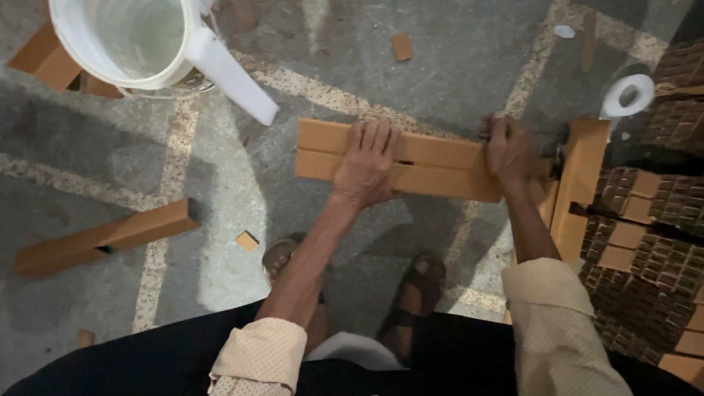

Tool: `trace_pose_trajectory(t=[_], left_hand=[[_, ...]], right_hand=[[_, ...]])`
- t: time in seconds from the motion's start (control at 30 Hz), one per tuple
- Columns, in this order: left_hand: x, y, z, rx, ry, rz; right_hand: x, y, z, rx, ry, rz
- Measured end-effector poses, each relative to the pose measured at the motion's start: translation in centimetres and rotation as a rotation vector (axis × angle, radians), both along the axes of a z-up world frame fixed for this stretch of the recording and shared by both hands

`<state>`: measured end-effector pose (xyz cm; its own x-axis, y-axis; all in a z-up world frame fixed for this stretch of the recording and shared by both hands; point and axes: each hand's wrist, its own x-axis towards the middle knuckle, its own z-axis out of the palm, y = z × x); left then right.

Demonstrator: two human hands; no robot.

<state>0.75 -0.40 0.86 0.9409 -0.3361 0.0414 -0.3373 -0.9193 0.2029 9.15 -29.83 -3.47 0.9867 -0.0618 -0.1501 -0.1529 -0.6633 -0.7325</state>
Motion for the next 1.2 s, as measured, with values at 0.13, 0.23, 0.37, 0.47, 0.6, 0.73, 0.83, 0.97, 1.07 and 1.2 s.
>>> trace_pose_trajectory(t=[0.13, 0.23, 0.37, 0.47, 0.6, 0.73, 0.83, 0.97, 1.07, 1.2], left_hand=[[-0.3, 0.4, 0.0, 0.027, -0.094, 0.004], [-0.4, 0.4, -0.2, 0.025, -0.117, -0.003], [-0.4, 0.3, -0.2, -0.035, -0.075, -0.002], [-0.3, 0.2, -0.3, -0.029, -0.122, 0.013], [-0.3, 0.2, -0.1, 0.040, -0.070, 0.005], [-0.3, 0.2, -0.1, 0.004, -0.048, 0.001], [-0.3, 0.1, -0.3, 0.022, -0.037, 0.001], [-0.2, 0.0, -0.4, 0.041, -0.041, -0.001], [-0.4, 0.0, -0.5, 0.045, -0.024, -0.004], [-0.4, -0.1, -0.9, -0.012, -0.064, 0.018]], right_hand=[[0.1, -0.3, -0.8, 0.076, -0.020, -0.019], [-0.2, -0.1, 0.7, 0.007, -0.003, 0.061], [-0.2, 0.8, 2.1, -0.133, -0.057, 0.089], [0.0, 0.8, 1.7, -0.032, -0.076, 0.071], [0.2, 0.6, 1.0, 0.035, -0.058, 0.061], [0.2, 0.4, 0.7, 0.058, -0.039, 0.043], [0.3, 0.5, 0.7, 0.080, -0.037, 0.049], [0.2, 0.7, 1.4, 0.011, -0.036, 0.064], [0.1, 1.0, 1.7, -0.001, -0.041, 0.063], [0.0, 0.9, 1.6, 0.003, -0.065, 0.085]])
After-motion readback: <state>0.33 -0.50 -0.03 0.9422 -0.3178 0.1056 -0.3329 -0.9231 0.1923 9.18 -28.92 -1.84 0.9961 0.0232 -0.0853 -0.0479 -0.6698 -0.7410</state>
